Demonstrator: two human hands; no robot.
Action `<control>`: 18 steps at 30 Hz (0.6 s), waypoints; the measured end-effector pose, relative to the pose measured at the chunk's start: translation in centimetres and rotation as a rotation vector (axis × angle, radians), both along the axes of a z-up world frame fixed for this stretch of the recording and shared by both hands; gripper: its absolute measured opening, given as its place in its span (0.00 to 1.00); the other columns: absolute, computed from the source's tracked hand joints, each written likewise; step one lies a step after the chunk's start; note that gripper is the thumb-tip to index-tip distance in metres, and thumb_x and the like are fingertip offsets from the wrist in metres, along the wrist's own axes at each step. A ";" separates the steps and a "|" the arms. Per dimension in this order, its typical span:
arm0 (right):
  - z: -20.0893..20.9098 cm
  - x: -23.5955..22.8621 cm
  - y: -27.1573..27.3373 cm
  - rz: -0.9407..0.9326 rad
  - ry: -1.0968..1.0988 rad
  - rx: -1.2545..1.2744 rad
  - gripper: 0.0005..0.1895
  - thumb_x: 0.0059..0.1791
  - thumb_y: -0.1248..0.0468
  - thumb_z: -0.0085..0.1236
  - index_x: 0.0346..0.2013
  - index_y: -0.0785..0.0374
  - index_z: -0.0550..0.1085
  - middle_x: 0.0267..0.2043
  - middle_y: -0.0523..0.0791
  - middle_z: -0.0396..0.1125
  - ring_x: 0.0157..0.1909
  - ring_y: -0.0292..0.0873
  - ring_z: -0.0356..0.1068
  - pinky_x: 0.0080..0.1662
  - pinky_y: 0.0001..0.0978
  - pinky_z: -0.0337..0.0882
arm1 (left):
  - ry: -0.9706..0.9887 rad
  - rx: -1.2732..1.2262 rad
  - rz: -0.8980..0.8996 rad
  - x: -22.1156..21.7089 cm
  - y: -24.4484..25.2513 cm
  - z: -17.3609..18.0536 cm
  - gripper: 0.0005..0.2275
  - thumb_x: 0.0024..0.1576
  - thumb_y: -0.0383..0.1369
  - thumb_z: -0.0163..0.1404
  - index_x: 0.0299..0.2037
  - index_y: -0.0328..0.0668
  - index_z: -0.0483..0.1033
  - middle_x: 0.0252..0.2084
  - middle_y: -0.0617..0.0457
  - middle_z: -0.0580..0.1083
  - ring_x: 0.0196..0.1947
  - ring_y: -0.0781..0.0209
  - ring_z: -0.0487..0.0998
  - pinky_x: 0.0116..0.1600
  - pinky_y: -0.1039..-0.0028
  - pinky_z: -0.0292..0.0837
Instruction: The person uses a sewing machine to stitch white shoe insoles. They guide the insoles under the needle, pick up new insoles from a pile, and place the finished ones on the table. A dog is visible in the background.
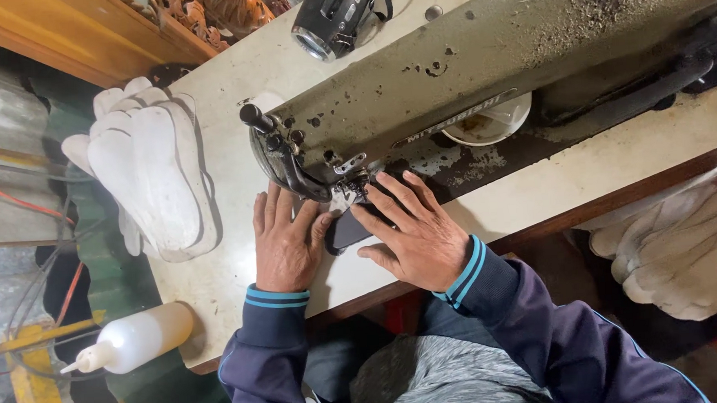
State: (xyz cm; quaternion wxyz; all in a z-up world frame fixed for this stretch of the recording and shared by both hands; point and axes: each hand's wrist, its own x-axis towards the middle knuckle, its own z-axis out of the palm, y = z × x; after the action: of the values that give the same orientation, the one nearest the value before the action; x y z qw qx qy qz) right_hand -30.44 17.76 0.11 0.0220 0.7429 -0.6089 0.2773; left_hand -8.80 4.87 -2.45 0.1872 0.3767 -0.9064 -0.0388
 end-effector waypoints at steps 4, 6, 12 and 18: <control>0.2 0.0 0.0 -0.017 0.013 -0.018 0.29 0.56 0.41 0.46 0.65 0.54 0.70 0.64 0.53 0.64 0.73 0.58 0.55 0.71 0.58 0.50 | -0.027 -0.002 -0.004 0.1 1.0 1.4 0.20 0.65 0.55 0.42 0.55 0.56 0.77 0.74 0.42 0.62 0.76 0.40 0.57 0.75 0.47 0.48; 0.3 0.0 0.1 -0.008 0.011 -0.009 0.29 0.56 0.41 0.46 0.65 0.55 0.69 0.64 0.53 0.63 0.73 0.58 0.55 0.71 0.59 0.49 | -0.054 0.041 0.020 0.7 1.2 0.6 0.24 0.65 0.57 0.40 0.64 0.60 0.73 0.76 0.42 0.59 0.78 0.43 0.52 0.77 0.47 0.43; 0.4 0.0 0.2 0.000 -0.005 -0.009 0.29 0.57 0.42 0.45 0.64 0.56 0.70 0.63 0.53 0.64 0.73 0.58 0.55 0.71 0.59 0.49 | -0.079 0.015 0.045 0.6 3.1 1.6 0.27 0.63 0.61 0.38 0.68 0.64 0.70 0.77 0.45 0.58 0.78 0.43 0.50 0.76 0.44 0.38; 0.3 0.1 0.2 -0.015 0.022 -0.041 0.28 0.56 0.42 0.46 0.61 0.56 0.72 0.62 0.53 0.65 0.73 0.57 0.56 0.72 0.57 0.49 | -0.101 -0.042 0.048 0.3 4.5 2.0 0.28 0.64 0.61 0.37 0.71 0.68 0.65 0.76 0.47 0.59 0.78 0.45 0.51 0.77 0.45 0.39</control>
State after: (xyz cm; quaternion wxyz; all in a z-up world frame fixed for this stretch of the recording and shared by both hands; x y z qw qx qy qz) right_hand -30.39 17.98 0.44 0.0461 0.7406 -0.6085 0.2814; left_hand -8.52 9.32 -0.40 0.1498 0.3957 -0.9061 0.0041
